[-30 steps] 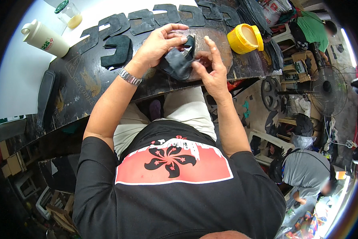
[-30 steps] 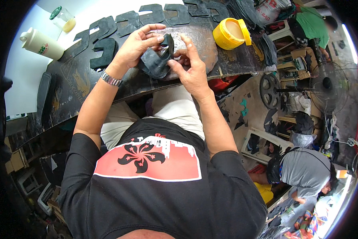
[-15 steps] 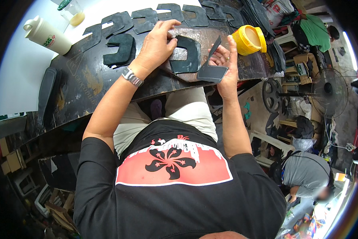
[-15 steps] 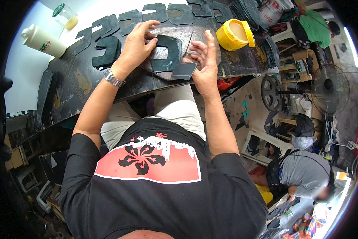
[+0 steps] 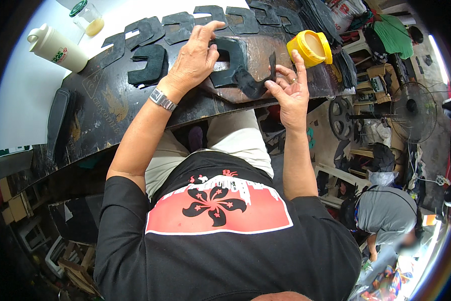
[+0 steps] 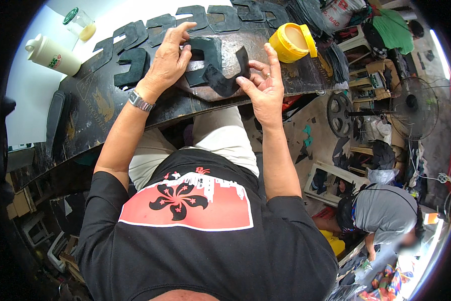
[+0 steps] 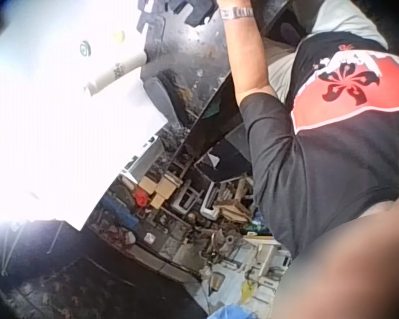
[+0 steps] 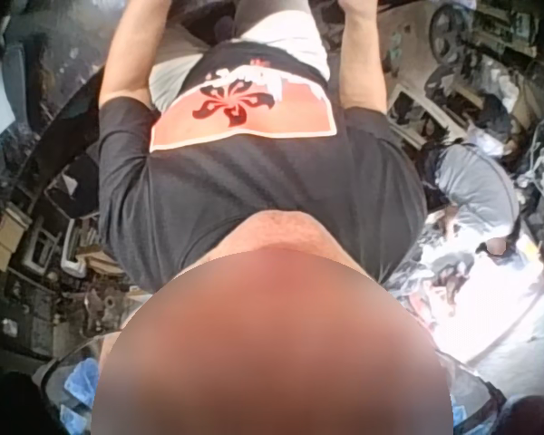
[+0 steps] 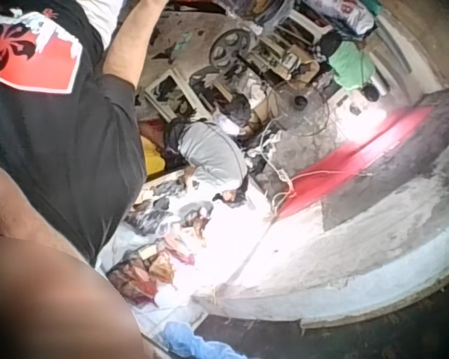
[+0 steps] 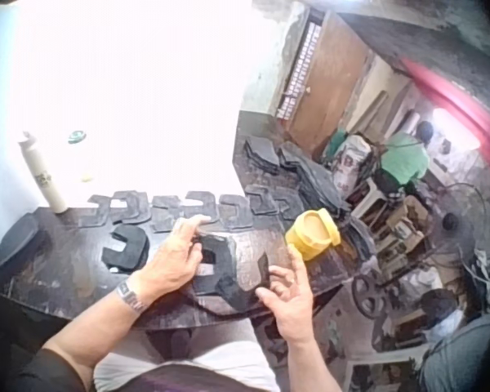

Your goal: The person repeatedly rubs small black rubber pieces on a wooden board with both hands, then places them back on the table. The person continues this cycle with multiple pieces throughout the clip.

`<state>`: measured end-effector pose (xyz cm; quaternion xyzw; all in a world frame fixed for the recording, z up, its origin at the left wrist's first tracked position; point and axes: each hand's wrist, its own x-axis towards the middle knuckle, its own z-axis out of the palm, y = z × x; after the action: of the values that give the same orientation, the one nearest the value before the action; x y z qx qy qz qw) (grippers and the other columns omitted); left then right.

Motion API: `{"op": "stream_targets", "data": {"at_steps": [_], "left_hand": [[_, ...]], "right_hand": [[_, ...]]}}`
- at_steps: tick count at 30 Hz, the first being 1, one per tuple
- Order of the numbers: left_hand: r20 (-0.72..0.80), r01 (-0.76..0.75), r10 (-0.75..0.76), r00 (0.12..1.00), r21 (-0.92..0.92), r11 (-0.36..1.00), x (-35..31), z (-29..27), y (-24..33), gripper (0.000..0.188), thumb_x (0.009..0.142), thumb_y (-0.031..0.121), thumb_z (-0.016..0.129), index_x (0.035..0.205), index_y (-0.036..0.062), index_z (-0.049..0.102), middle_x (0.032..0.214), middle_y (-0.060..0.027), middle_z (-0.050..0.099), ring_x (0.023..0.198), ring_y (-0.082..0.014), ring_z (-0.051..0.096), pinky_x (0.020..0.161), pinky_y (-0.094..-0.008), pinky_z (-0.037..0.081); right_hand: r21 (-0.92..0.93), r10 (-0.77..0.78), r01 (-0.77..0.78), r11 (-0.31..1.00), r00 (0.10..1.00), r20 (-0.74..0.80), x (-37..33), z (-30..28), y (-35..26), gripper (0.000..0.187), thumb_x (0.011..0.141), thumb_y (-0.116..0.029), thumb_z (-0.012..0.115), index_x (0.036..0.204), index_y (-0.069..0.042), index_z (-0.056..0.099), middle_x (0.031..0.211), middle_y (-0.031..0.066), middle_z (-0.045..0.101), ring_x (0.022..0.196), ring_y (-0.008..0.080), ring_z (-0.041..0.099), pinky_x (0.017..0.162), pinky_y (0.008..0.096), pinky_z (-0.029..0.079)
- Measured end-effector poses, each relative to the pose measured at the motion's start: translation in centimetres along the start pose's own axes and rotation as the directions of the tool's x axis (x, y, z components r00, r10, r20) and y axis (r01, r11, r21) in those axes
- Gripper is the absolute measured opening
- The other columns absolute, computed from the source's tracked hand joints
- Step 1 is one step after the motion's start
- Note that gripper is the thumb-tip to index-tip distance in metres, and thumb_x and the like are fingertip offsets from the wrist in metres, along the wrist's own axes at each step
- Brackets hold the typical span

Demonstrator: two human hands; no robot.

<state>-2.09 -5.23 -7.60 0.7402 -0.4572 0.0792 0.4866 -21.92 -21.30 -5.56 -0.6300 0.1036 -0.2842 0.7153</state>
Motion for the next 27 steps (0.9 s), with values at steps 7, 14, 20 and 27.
{"op": "stream_targets", "data": {"at_steps": [7, 14, 20, 27], "left_hand": [[0.075, 0.079, -0.086, 0.994, 0.084, 0.993, 0.4, -0.9, 0.3, 0.060, 0.086, 0.006, 0.072, 0.141, 0.0149, 0.052, 0.098, -0.0121, 0.059, 0.092, -0.0275, 0.064, 0.082, -0.0385, 0.056], [0.030, -0.037, 0.031, 0.999, 0.216, 0.976, 0.2, -0.5, 0.2, 0.065, 0.082, 0.003, 0.073, 0.142, 0.0167, 0.052, 0.114, -0.0133, 0.059, 0.110, -0.0323, 0.063, 0.097, -0.0431, 0.054], [0.011, -0.124, 0.124, 0.992, 0.212, 0.969, -0.2, -0.1, -0.5, 0.064, 0.082, 0.004, 0.072, 0.142, 0.0173, 0.054, 0.135, -0.0149, 0.056, 0.124, -0.0340, 0.058, 0.105, -0.0437, 0.049], [-0.135, -0.125, 0.141, 0.981, 0.119, 0.985, 0.5, -1.5, 1.0, 0.041, 0.089, 0.015, 0.073, 0.130, 0.0131, 0.066, 0.125, -0.0120, 0.065, 0.117, -0.0273, 0.063, 0.096, -0.0365, 0.052]], "right_hand": [[-0.182, -0.032, 0.045, 0.982, 0.997, 0.071, -0.3, 1.1, -0.8, 0.091, 0.086, 0.013, 0.069, 0.161, -0.015, 0.028, 0.131, 0.0141, 0.052, 0.094, 0.0107, 0.064, 0.083, 0.0236, 0.057], [-0.292, -0.021, 0.050, 0.955, 0.995, 0.101, -0.5, 1.0, -0.9, 0.089, 0.086, 0.011, 0.070, 0.161, -0.013, 0.030, 0.130, 0.0115, 0.052, 0.091, 0.0089, 0.062, 0.081, 0.0215, 0.055], [-0.316, -0.015, 0.048, 0.948, 0.994, 0.106, -0.8, 0.9, -0.7, 0.087, 0.086, 0.010, 0.070, 0.160, -0.011, 0.032, 0.129, 0.0100, 0.054, 0.091, 0.0083, 0.061, 0.082, 0.0208, 0.054], [-0.345, -0.071, 0.100, 0.933, 0.993, 0.096, -0.8, 1.1, -0.8, 0.086, 0.084, 0.010, 0.071, 0.159, -0.015, 0.037, 0.124, 0.0080, 0.057, 0.081, 0.0061, 0.058, 0.071, 0.0198, 0.050]]}}
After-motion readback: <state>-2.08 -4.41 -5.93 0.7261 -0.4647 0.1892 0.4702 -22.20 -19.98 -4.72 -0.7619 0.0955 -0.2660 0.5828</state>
